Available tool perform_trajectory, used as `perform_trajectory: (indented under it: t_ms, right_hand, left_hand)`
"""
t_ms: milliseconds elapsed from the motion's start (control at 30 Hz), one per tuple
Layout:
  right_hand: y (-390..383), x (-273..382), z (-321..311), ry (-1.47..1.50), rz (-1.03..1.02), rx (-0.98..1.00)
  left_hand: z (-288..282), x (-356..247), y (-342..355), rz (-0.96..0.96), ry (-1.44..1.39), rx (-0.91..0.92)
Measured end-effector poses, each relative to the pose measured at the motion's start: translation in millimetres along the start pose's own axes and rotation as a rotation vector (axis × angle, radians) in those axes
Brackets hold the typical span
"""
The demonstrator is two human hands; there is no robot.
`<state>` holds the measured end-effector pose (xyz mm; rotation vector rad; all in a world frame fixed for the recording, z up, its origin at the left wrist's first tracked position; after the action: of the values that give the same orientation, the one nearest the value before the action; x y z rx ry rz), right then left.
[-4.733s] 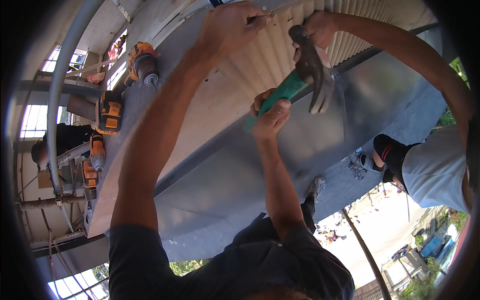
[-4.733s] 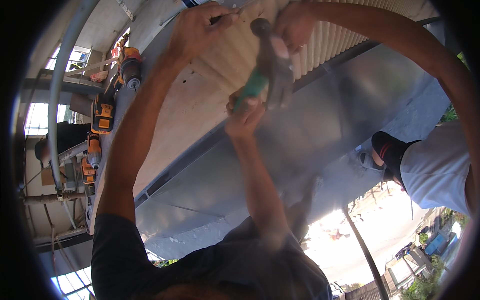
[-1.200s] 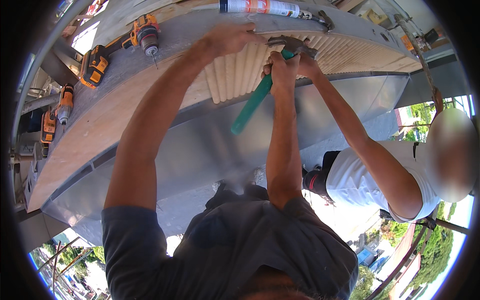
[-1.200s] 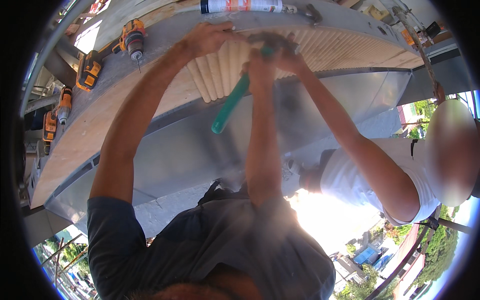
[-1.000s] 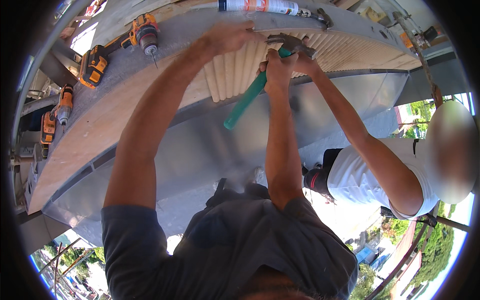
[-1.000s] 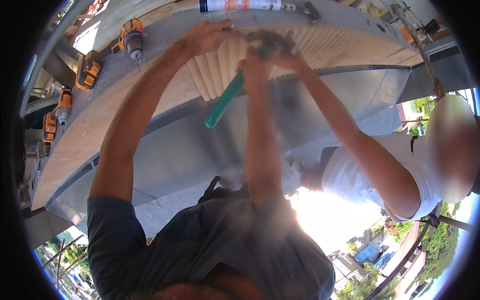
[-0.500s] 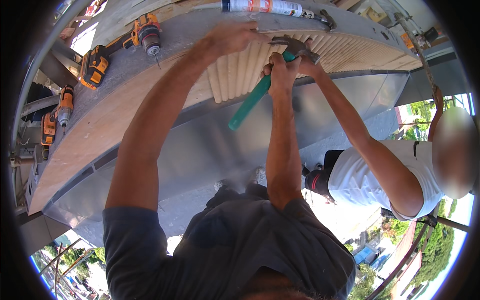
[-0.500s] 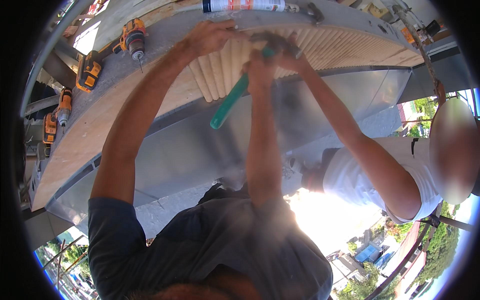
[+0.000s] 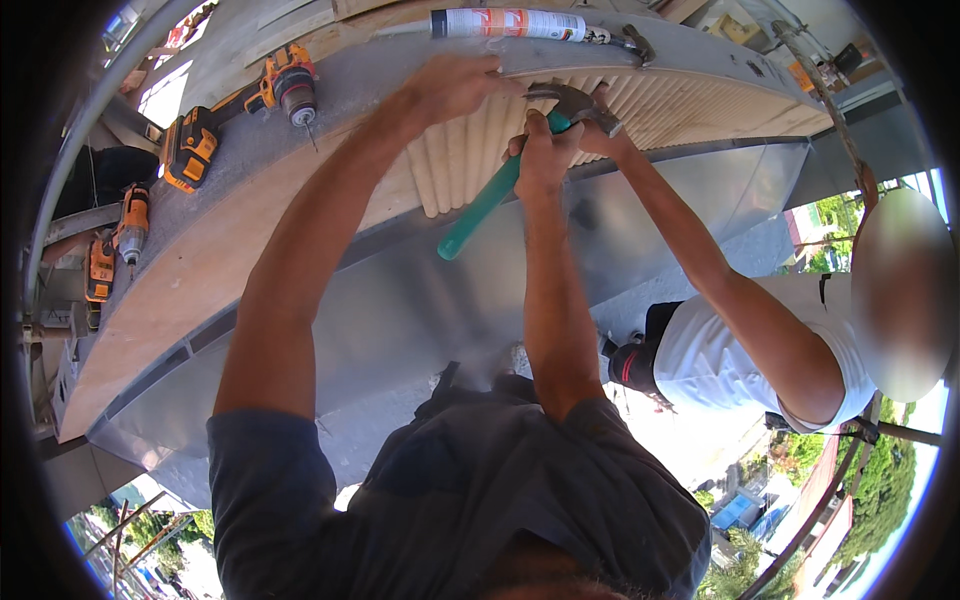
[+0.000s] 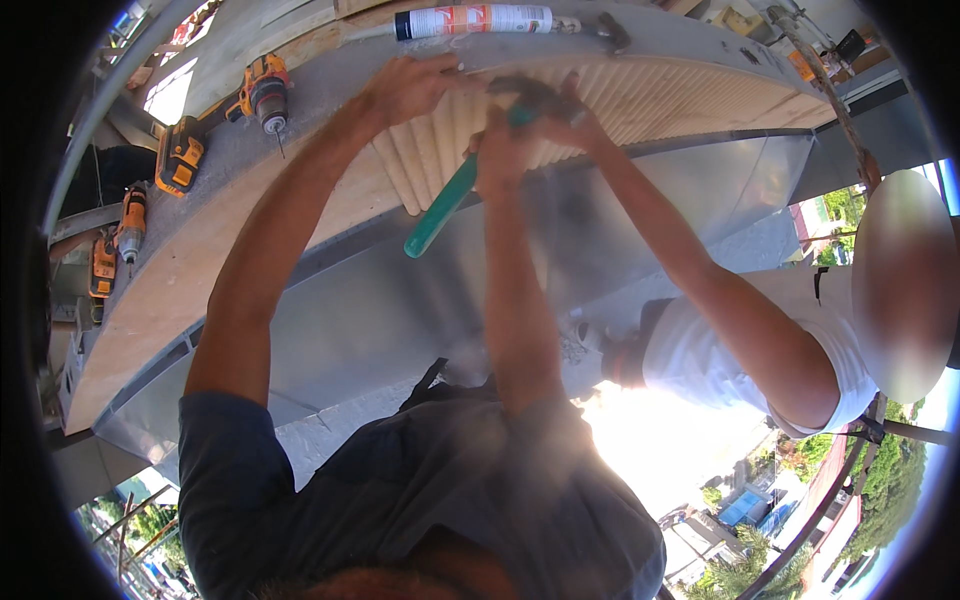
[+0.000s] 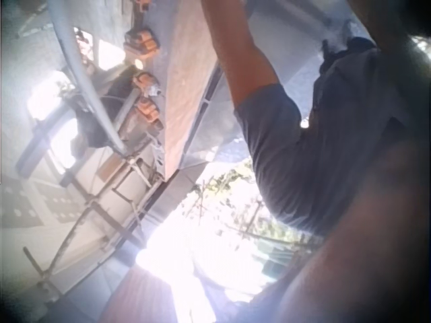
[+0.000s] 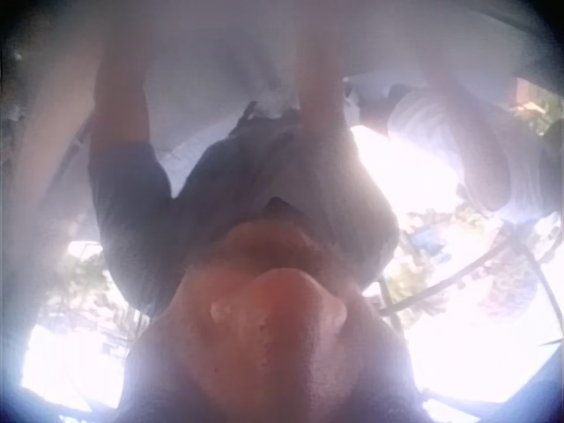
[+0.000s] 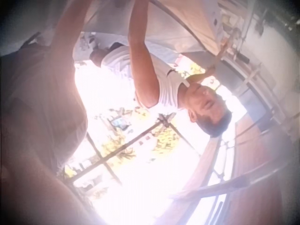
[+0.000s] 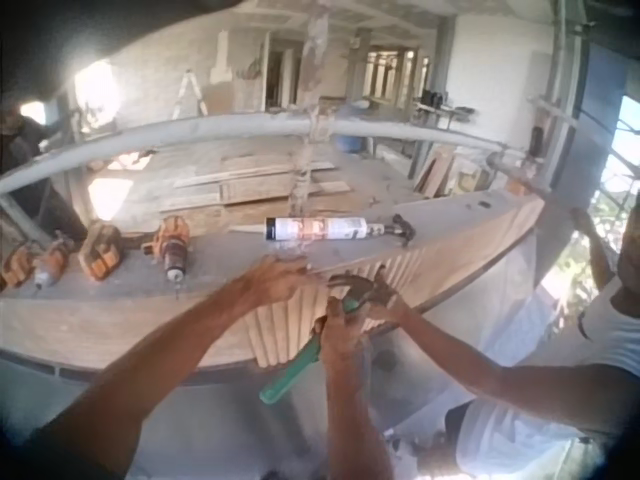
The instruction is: The person hammers nails into a corrugated roof panel to secure it to the roof structure. They repeatedly pick up nails and strike them with a hammer while working alongside another person on the same roof.
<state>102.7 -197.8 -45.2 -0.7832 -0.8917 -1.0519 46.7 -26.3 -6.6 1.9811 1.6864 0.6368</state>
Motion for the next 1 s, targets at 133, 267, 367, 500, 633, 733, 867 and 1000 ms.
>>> perform_trajectory:
  t_ms: [133, 267, 367, 500, 633, 733, 867, 1000]
  right_hand:
    - [2.3, 1.2, 0.7, -0.043, -0.028, 0.028]
    - [3.1, 1.0, -0.7, -0.050, 0.024, 0.052]
    - [-3.6, -0.7, 2.8, -0.012, 0.059, 0.051]
    - [-10.2, -1.9, 9.6, 0.080, 0.077, 0.005]
    - [-11.9, -7.6, 15.5, 0.089, 0.059, -0.029]
    - [-21.8, -24.5, 29.5, 0.078, -0.078, -0.115]
    - [-27.4, -28.6, 34.1, 0.113, -0.088, -0.119]
    - [-11.1, -0.9, 12.0, -0.006, 0.083, -0.010]
  left_hand:
    - [-3.6, -1.1, 0.0, -0.071, -0.016, 0.075]
    - [-4.6, -0.8, -0.8, 0.049, -0.004, -0.051]
    - [-0.1, 0.7, -1.4, -0.004, 0.083, 0.047]
    - [3.9, 2.4, -0.4, 0.043, 0.045, -0.048]
    - [4.6, 3.1, -0.3, 0.034, 0.033, -0.014]
    - [4.5, 4.3, -0.4, 0.035, 0.021, -0.016]
    - [6.2, 6.4, -1.0, 0.021, 0.042, 0.031]
    - [5.7, 5.0, -2.0, 0.002, 0.054, 0.035]
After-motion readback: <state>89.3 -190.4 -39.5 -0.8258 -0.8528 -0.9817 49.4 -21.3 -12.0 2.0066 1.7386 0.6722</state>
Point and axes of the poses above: each hand's wrist, its own y-axis towards the middle knuckle, its own z-axis out of the palm, x = y × z, the point moved 1 cm from there along y, towards the middle knuckle, and after that the axes turned 6 degrees about -x, right-handed, at the moved point
